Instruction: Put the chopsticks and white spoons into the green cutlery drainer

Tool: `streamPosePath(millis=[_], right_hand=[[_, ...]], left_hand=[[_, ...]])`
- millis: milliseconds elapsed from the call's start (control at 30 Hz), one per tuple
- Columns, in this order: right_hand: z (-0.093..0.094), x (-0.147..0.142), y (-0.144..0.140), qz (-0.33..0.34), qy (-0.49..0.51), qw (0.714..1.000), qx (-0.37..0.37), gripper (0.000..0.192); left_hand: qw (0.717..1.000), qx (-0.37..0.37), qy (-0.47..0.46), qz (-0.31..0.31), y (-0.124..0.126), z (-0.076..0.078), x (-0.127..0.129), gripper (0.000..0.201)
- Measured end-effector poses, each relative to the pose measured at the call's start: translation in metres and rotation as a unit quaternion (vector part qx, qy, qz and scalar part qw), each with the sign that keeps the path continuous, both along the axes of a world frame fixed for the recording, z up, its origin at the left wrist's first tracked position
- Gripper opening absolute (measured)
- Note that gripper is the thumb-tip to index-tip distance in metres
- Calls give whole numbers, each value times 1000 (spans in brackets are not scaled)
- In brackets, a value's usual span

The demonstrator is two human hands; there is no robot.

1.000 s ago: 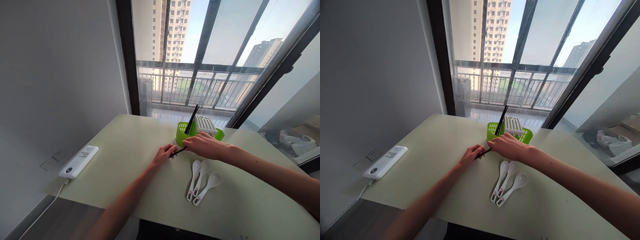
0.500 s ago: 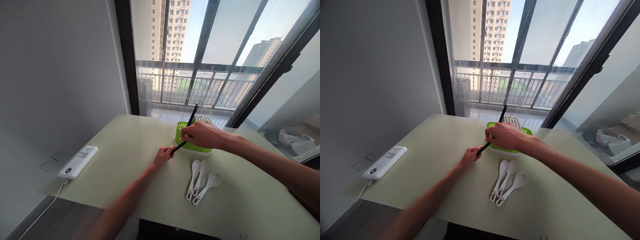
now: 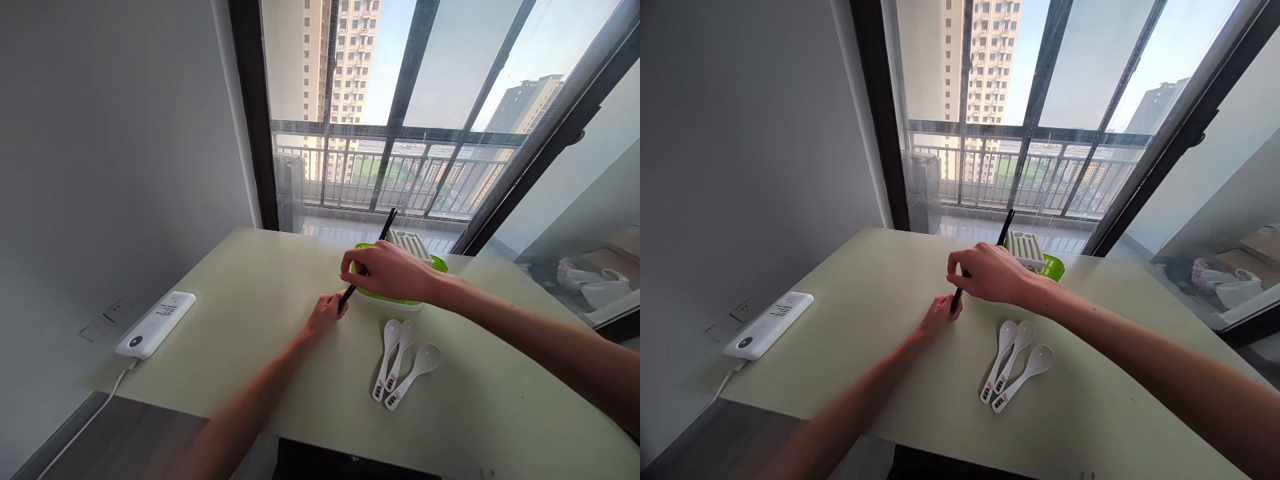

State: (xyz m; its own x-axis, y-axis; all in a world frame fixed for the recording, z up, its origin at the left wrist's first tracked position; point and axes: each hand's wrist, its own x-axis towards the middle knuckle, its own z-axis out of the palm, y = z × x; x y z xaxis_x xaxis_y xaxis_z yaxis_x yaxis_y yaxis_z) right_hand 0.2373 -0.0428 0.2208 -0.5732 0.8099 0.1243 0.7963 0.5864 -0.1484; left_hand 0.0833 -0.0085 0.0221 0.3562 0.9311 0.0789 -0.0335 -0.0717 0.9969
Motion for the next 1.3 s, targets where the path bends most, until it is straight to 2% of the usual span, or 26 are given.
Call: streamPosePath(millis=[333, 700, 867, 1033, 1200, 1300], right_hand=[[-10, -4, 2, 28, 57, 998, -11, 30], [-18, 1, 2, 52, 111, 992, -19, 29], [-18, 3, 1, 78, 130, 988, -3, 32], [-2, 10, 0, 64, 165, 983, 44, 34], [31, 27, -2, 13, 218, 970, 110, 34], [49, 39, -4, -26, 227, 958, 174, 33]], left_hand=[[999, -19, -35, 5, 2, -4, 1, 52], [998, -32, -54, 2, 7, -10, 1, 54], [998, -36, -50, 17, 7, -9, 0, 54], [997, -39, -47, 39, 5, -5, 0, 55], [996, -50, -56, 53, 5, -4, 1, 56], [995, -55, -59, 54, 5, -4, 2, 57]])
